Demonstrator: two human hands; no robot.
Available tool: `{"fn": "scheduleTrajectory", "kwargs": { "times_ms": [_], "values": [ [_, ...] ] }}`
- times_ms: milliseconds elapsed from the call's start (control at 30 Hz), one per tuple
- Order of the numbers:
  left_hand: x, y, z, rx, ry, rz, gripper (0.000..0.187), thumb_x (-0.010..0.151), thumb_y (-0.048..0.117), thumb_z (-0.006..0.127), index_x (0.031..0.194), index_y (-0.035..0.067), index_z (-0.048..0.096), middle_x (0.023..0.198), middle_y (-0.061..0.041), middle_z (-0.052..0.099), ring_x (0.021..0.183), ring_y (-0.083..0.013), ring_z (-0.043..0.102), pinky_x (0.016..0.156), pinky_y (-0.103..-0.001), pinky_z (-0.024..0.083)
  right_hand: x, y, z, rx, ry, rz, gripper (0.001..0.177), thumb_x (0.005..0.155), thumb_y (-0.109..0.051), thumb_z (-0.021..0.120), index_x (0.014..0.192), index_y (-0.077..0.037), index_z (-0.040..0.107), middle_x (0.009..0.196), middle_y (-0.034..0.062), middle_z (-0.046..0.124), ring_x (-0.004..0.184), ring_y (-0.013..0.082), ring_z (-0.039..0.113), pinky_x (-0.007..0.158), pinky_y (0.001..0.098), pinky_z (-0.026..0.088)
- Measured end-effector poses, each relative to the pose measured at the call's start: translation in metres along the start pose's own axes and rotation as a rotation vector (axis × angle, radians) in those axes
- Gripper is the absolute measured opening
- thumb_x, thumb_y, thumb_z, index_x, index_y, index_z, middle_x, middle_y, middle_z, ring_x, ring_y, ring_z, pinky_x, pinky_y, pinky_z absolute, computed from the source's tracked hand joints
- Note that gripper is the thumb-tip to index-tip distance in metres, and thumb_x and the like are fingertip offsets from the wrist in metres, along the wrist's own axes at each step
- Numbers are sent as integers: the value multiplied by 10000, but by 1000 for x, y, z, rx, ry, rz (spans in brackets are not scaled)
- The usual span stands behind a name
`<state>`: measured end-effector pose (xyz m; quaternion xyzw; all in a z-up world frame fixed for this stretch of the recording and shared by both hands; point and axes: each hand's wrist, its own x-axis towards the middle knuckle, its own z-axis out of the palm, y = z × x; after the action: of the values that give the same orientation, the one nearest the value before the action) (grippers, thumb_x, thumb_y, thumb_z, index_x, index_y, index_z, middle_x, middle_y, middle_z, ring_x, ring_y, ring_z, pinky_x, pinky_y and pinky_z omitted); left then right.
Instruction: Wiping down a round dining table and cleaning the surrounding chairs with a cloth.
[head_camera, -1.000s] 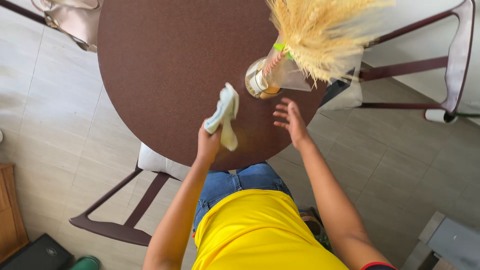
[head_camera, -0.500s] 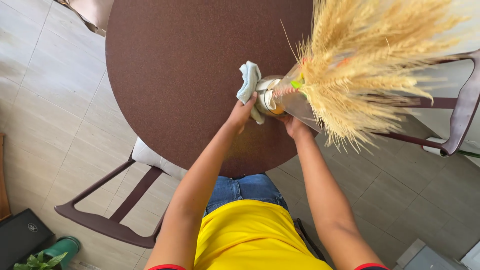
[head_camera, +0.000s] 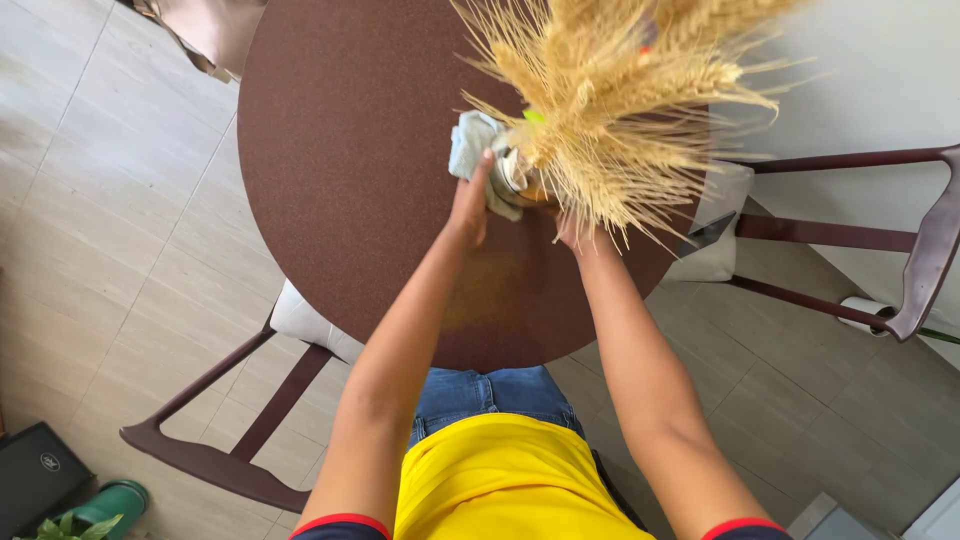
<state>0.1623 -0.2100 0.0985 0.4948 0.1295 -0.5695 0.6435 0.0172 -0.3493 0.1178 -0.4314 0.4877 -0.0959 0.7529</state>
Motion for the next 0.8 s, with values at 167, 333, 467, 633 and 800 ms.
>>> {"fn": "scheduleTrajectory", "kwargs": {
  "times_ms": [167, 333, 467, 633, 800],
  "values": [
    [29, 32, -42, -90, 42, 81, 1147, 779, 743, 615, 1603, 73, 183, 1615, -238, 300, 1499, -440, 302, 1152, -676, 306, 53, -1, 50, 22, -108, 36, 743, 991, -639, 416, 1507, -106, 444, 1530, 159, 501, 1357, 320, 553, 1043, 567, 534],
    [59, 33, -74, -64, 95, 86, 1071, 857, 719, 577, 1601, 30, 232, 1597, -275, 360, 1480, -433, 354, 1157, -635, 285, 58, -15, 100, -2, -104, 96, 825, 950, -700, 287, 1544, -132, 356, 1544, 145, 464, 1394, 327, 515, 1033, 592, 548],
    [44, 46, -72, -131, 113, 54, 973, 853, 638, 558, 1562, 48, 247, 1565, -226, 392, 1438, -404, 421, 1138, -624, 361, 61, -7, 104, -17, -89, 117, 867, 950, -731, 273, 1568, -124, 313, 1575, 167, 425, 1423, 348, 489, 1052, 592, 543],
    [46, 36, -74, -73, 118, 67, 946, 906, 635, 512, 1594, 61, 209, 1577, -203, 332, 1464, -385, 344, 1161, -619, 306, 53, -14, 99, -86, -121, 88, 918, 929, -761, 272, 1588, -124, 242, 1596, 205, 357, 1438, 377, 456, 1049, 601, 552],
    [26, 32, -76, 49, 166, 68, 880, 971, 621, 479, 1577, 23, 254, 1572, -206, 391, 1457, -357, 385, 1168, -583, 307, 46, -35, 78, -283, -162, 123, 939, 912, -785, 223, 1602, -150, 185, 1597, 199, 323, 1448, 369, 422, 1050, 570, 541]
  ]
}}
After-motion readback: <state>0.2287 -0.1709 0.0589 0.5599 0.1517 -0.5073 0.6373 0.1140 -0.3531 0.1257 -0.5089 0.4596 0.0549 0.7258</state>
